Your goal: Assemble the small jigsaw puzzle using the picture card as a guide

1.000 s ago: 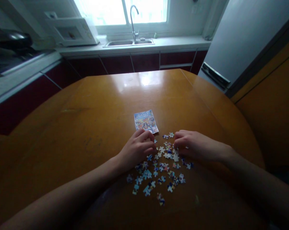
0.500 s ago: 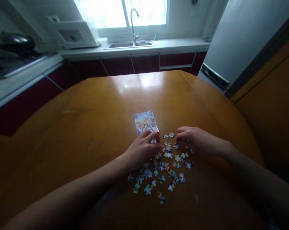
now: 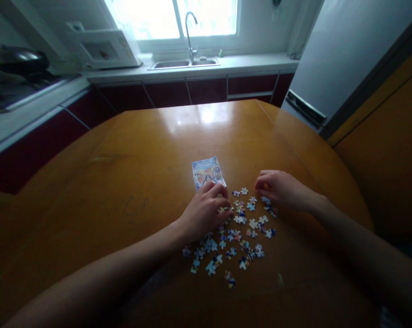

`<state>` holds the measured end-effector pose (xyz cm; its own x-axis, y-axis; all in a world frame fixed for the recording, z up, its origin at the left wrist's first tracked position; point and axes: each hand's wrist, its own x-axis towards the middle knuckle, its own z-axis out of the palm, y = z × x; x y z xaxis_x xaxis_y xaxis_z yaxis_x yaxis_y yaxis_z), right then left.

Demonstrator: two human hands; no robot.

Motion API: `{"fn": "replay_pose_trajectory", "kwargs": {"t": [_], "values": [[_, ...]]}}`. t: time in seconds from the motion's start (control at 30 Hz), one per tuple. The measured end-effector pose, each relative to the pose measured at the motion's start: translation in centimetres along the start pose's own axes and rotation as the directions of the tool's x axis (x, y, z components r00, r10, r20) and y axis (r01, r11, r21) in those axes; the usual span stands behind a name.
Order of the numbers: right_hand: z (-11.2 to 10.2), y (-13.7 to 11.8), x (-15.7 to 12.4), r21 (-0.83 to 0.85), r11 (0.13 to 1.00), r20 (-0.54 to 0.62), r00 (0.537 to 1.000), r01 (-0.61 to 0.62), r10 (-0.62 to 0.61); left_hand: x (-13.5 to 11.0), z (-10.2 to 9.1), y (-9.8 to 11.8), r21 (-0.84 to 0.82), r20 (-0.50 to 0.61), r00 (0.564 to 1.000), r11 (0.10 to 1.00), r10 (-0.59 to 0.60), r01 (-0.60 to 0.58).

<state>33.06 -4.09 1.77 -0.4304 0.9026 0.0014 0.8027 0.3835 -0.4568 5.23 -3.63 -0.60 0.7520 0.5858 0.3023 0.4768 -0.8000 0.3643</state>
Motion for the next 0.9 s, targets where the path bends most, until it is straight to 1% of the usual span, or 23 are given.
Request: {"fn": "replay_pose_trajectory", "kwargs": {"t": [0.1,0.17,0.23,0.33,0.43,0.53,0.63,0.7,0.73,0.83,0.9], "values": [[-0.2,-0.1,-0.1,0.061,0.995,0.019,0.997,0.079,-0.081,0.1,-0.1,0.0,-0.012,-0.023,1.0,1.0,-0.003,0.003],[-0.3,-0.5,-0.2,0.095,0.988,0.062,0.989,0.126,-0.132,0.2,0.1,-0.3,-0.027,-0.057,0.998,0.999,-0.027,0.025],[-0.4,-0.9,-0.2,0.106,0.984,0.113,0.982,0.143,-0.155,0.3,0.3,-0.7,-0.036,-0.074,0.996,0.998,-0.044,0.042],[-0.5,-1.1,-0.1,0.092,0.988,0.16,0.977,0.126,-0.14,0.3,0.7,-1.3,-0.021,-0.092,0.994,0.998,-0.054,0.052],[-0.6,-0.7,0.0,0.047,0.996,0.153,0.984,0.08,-0.087,0.1,0.7,-1.3,-0.017,-0.122,0.991,0.999,-0.049,0.047],[-0.7,-0.4,-0.1,0.019,0.999,0.157,0.987,0.041,-0.043,-0.1,0.4,-0.7,-0.055,-0.129,0.992,0.998,-0.001,-0.006],[-0.8,-0.9,-0.6,-0.001,0.999,0.121,0.991,0.05,-0.049,-0.2,0.1,0.3,-0.099,-0.075,0.997,0.994,0.031,-0.038],[-0.9,-1.7,-0.9,0.004,0.997,0.086,0.993,0.082,-0.082,-0.4,0.1,0.9,-0.116,-0.035,0.998,0.991,0.058,-0.062],[-0.9,-2.2,-1.1,0.02,0.994,0.086,0.99,0.11,-0.111,-0.4,0.2,1.1,-0.118,-0.023,0.997,0.99,0.078,-0.08],[-0.6,-3.6,-1.6,0.104,0.971,0.138,0.964,0.214,-0.227,-0.6,0.6,1.3,-0.097,-0.019,0.993,0.988,0.119,-0.12],[-0.2,-4.4,-1.7,0.131,0.956,0.136,0.95,0.264,-0.281,-0.6,0.7,1.3,-0.094,-0.02,0.993,0.989,0.113,-0.114]]}}
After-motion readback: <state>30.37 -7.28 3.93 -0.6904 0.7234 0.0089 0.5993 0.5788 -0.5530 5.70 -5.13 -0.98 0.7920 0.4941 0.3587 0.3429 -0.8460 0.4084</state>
